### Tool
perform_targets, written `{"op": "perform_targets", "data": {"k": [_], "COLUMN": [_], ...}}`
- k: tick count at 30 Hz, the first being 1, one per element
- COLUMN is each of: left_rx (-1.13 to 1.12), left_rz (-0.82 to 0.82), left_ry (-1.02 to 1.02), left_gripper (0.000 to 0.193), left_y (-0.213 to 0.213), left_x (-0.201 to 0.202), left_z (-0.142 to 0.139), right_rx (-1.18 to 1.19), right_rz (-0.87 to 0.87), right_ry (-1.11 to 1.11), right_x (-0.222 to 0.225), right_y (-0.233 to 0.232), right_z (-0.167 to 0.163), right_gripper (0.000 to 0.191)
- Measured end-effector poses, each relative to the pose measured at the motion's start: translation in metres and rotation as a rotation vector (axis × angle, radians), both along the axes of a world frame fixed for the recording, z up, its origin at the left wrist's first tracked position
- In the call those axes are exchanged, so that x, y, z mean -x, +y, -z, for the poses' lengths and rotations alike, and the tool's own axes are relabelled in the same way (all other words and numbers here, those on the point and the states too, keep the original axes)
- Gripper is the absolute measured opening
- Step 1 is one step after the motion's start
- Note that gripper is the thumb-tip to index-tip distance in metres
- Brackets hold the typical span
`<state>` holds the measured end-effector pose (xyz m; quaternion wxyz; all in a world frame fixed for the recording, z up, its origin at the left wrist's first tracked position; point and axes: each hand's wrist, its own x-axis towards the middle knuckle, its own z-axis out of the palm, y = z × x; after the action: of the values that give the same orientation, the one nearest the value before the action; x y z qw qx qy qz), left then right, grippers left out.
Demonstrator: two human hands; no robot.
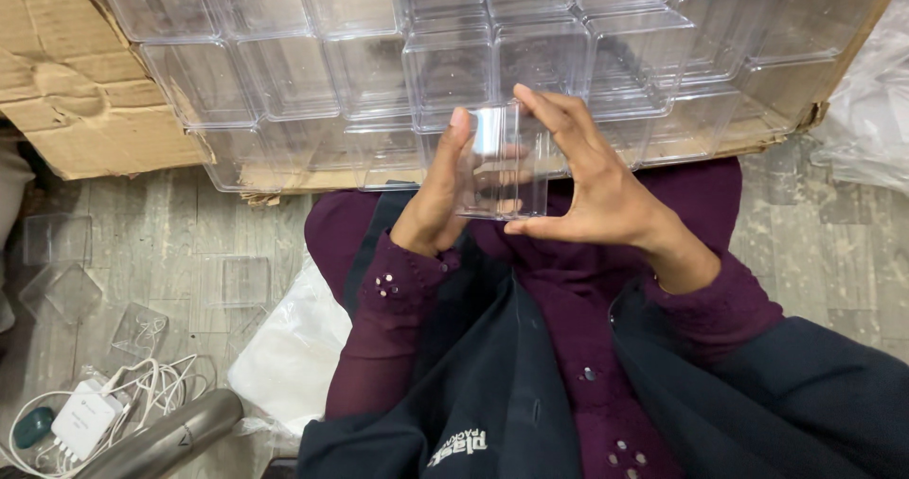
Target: The person sits on the floor in front of a stack of clear plastic boxes, picks up a base and lid, fits the lid onto the base by hand, then places the assembled box into a clear plastic bag and ties the bag closed, repeating this for several boxes.
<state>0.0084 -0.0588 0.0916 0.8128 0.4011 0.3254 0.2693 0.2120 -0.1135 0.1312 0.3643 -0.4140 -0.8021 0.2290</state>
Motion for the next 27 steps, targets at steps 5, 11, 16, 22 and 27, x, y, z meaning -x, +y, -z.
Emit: {"op": "perform_targets", "data": {"k": [5,11,16,22,27], "left_rx": [0.002,0.057,0.038,0.043,0.006], "left_rz": [-0.005,0.027,0.086,0.104,0.144], "left_ry": [-0.017,-0.003,0.016,0.089,0.086], "left_gripper": [0.103,0.106,0.111,0.111,0.113], "left_y": [-0.001,0.004,0.005,0.008,0.008], "left_x": [-0.005,-0.007,-0.008,-0.011,-0.012], "left_z": [0.001,0.004,0.003,-0.001,-0.006], "right_rx": [-0.02,-0.053,-0.006,0.108,0.106], "right_rz": [0.019,0.047,0.087,0.124,0.102], "right_ry": [0.011,0.0,0.021,0.086,0.139], "right_x": [-0.003,-0.005,-0.008,-0.009,-0.009], "right_y": [-0.001,-0.002,-0.003,-0.005,-0.009], "right_z": [0.006,0.008,0.012,0.019,0.02], "right_gripper": [0.124,0.125,0.125,0.125,0.125]}}
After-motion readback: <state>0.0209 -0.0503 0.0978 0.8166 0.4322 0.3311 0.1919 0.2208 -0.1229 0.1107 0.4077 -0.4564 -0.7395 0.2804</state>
